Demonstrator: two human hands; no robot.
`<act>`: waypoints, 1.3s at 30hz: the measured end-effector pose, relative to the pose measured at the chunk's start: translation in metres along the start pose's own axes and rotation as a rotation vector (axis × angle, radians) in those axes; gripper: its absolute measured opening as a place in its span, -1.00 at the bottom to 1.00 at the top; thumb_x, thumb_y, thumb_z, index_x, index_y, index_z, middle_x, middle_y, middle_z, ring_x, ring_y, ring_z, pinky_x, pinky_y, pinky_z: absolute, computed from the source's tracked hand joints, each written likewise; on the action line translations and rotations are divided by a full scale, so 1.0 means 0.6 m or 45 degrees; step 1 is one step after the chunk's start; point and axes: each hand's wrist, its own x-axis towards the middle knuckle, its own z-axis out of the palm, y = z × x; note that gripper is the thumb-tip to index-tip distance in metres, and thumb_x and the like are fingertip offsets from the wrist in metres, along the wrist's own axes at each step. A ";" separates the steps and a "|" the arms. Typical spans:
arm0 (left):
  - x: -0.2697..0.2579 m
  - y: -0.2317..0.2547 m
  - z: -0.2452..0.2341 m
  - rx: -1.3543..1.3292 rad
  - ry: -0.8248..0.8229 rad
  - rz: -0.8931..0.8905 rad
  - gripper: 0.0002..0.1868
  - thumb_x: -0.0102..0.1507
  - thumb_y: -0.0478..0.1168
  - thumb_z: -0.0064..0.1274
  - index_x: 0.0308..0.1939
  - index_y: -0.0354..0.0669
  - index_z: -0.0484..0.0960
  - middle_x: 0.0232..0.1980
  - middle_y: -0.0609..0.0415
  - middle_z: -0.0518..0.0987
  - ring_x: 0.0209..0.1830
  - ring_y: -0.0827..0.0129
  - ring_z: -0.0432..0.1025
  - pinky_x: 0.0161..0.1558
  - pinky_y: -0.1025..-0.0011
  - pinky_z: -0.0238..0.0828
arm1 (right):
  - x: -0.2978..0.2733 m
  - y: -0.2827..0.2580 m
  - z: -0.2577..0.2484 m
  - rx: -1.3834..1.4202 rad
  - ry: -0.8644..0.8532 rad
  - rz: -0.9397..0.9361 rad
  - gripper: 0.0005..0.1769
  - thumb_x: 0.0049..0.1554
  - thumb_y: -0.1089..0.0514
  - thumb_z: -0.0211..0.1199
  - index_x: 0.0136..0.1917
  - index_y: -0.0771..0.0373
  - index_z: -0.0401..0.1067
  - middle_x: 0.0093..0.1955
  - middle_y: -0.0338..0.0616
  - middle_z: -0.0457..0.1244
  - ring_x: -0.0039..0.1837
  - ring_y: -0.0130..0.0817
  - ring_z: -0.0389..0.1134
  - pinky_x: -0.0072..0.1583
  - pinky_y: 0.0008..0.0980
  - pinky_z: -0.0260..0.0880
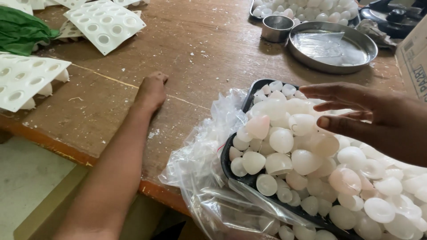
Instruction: The person packs small white shell-shaped wax candle pieces into clear ziplock plastic bags at a workbench. They open a bag, gather handfuls of the wax pieces from a black tray and the table, fill the bag, press the zipper seal closed, and place filled bags into a cardboard box below the table.
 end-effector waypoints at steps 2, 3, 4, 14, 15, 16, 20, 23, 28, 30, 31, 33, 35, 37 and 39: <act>-0.004 0.016 -0.008 0.017 0.008 -0.065 -0.71 0.37 -0.40 -0.05 0.06 -0.07 0.71 0.21 -0.01 0.62 0.14 0.23 0.53 0.22 0.29 0.48 | 0.000 0.003 0.000 0.028 0.047 -0.115 -0.29 0.23 -0.22 0.08 0.61 -0.14 0.14 0.52 -0.12 0.24 0.49 -0.15 0.26 0.41 0.02 0.25; -0.003 0.028 -0.010 0.028 0.014 -0.119 -0.77 0.39 -0.43 0.02 -0.09 -0.10 0.78 0.06 -0.03 0.70 -0.05 0.31 0.63 0.04 0.39 0.59 | -0.001 0.005 -0.001 0.057 0.102 -0.218 -0.30 0.24 -0.19 0.08 0.60 -0.04 0.16 0.50 -0.07 0.25 0.47 -0.14 0.26 0.39 0.03 0.23; -0.018 0.053 -0.033 0.028 0.016 -0.120 -0.77 0.39 -0.43 0.02 -0.09 -0.10 0.78 0.06 -0.03 0.70 -0.05 0.31 0.63 0.04 0.39 0.59 | 0.001 0.005 -0.001 0.056 0.102 -0.220 -0.30 0.24 -0.19 0.08 0.60 -0.04 0.16 0.50 -0.07 0.25 0.47 -0.14 0.26 0.39 0.03 0.23; -0.174 0.400 -0.189 -1.136 -0.002 0.476 -0.70 0.27 -0.10 0.23 0.04 -0.11 0.68 -0.10 0.08 0.73 -0.18 0.45 0.66 -0.10 0.50 0.72 | -0.039 -0.006 -0.008 0.305 0.399 -0.418 -0.45 0.20 0.02 0.22 0.42 0.21 0.37 0.37 -0.04 0.31 0.37 -0.21 0.38 0.33 -0.13 0.30; -0.191 0.427 -0.192 -1.278 -0.082 0.617 -0.66 0.27 -0.13 0.22 0.09 -0.14 0.67 -0.04 0.06 0.73 -0.10 0.42 0.66 -0.04 0.49 0.74 | -0.040 -0.003 -0.007 0.310 0.406 -0.543 -0.47 0.20 0.04 0.24 0.40 0.24 0.38 0.37 -0.04 0.34 0.37 -0.22 0.42 0.34 -0.18 0.30; -0.204 0.443 -0.195 -1.283 -0.087 0.624 -0.66 0.27 -0.13 0.22 0.09 -0.14 0.67 -0.04 0.06 0.73 -0.10 0.42 0.66 -0.04 0.49 0.74 | -0.044 -0.006 -0.007 0.307 0.412 -0.535 -0.47 0.20 0.04 0.24 0.40 0.24 0.38 0.37 -0.04 0.34 0.37 -0.22 0.42 0.34 -0.18 0.30; -0.243 0.481 -0.198 -1.383 -0.294 0.824 -0.59 0.27 -0.24 0.26 0.14 -0.26 0.50 0.16 0.02 0.53 0.14 0.30 0.60 0.09 0.45 0.61 | -0.044 -0.001 -0.004 0.109 0.389 -0.408 -0.58 0.09 0.02 0.35 0.21 0.14 0.53 0.15 -0.21 0.44 0.17 -0.32 0.48 0.23 -0.28 0.44; -0.250 0.479 -0.180 -1.455 -0.443 0.761 -0.60 0.25 -0.29 0.24 0.12 -0.28 0.49 0.13 0.04 0.55 0.14 0.31 0.60 0.11 0.45 0.59 | -0.048 -0.011 -0.008 0.046 0.312 -0.359 -0.59 0.03 0.02 0.38 0.17 0.09 0.56 0.07 -0.25 0.47 0.11 -0.36 0.50 0.13 -0.31 0.48; -0.256 0.476 -0.146 -1.750 -0.486 0.652 -0.69 0.30 -0.32 0.19 0.10 -0.32 0.54 0.06 0.00 0.61 0.05 0.33 0.61 0.11 0.43 0.69 | -0.037 0.004 0.004 0.077 0.325 -0.706 -0.52 0.04 0.04 0.39 0.22 0.19 0.49 0.09 -0.18 0.46 0.08 -0.35 0.51 0.07 -0.37 0.52; -0.259 0.477 -0.138 -1.936 -0.489 0.616 -0.74 0.34 -0.30 0.16 0.07 -0.33 0.55 -0.03 -0.02 0.65 -0.01 0.37 0.63 0.04 0.40 0.65 | -0.035 -0.002 0.006 -0.035 0.336 -0.641 -0.50 0.01 0.01 0.41 0.20 0.18 0.49 0.07 -0.16 0.47 0.04 -0.33 0.56 0.05 -0.31 0.53; -0.263 0.477 -0.141 -1.937 -0.492 0.615 -0.74 0.34 -0.30 0.16 0.07 -0.33 0.55 -0.03 -0.02 0.65 -0.01 0.37 0.63 0.04 0.40 0.65 | -0.037 0.002 0.004 -0.034 0.335 -0.638 -0.50 0.01 0.01 0.41 0.20 0.18 0.49 0.07 -0.16 0.47 0.04 -0.33 0.56 0.05 -0.31 0.53; -0.269 0.480 -0.146 -1.987 -0.541 0.547 -0.76 0.34 -0.29 0.17 0.02 -0.37 0.55 -0.13 -0.06 0.68 -0.14 0.36 0.65 -0.07 0.41 0.72 | -0.040 0.013 -0.001 0.008 0.268 -0.582 -0.54 0.08 0.01 0.37 0.23 0.15 0.50 0.03 -0.16 0.49 0.04 -0.35 0.52 0.09 -0.32 0.52; -0.274 0.477 -0.156 -1.908 -0.512 0.606 -0.76 0.37 -0.25 0.14 0.03 -0.34 0.56 -0.14 -0.02 0.67 -0.16 0.39 0.65 -0.10 0.43 0.72 | -0.057 0.008 -0.024 -0.048 0.287 -0.361 -0.54 0.09 -0.05 0.36 0.24 0.09 0.51 0.01 -0.19 0.48 0.04 -0.38 0.52 0.13 -0.32 0.49; -0.277 0.471 -0.165 -1.836 -0.482 0.665 -0.75 0.40 -0.20 0.10 0.05 -0.32 0.57 -0.15 0.02 0.67 -0.18 0.43 0.64 -0.13 0.46 0.73 | -0.071 0.003 -0.044 -0.106 0.306 -0.135 -0.53 0.09 -0.12 0.36 0.24 0.03 0.51 -0.01 -0.22 0.47 0.03 -0.40 0.52 0.17 -0.31 0.47; -0.277 0.459 -0.176 -1.665 -0.332 0.758 -0.72 0.43 -0.12 0.04 0.08 -0.26 0.57 -0.06 0.07 0.67 -0.17 0.48 0.64 -0.12 0.50 0.69 | -0.079 -0.002 -0.061 -0.544 0.108 0.292 -0.56 0.18 -0.23 0.28 0.28 -0.14 0.51 0.03 -0.33 0.48 0.09 -0.51 0.58 0.35 -0.37 0.47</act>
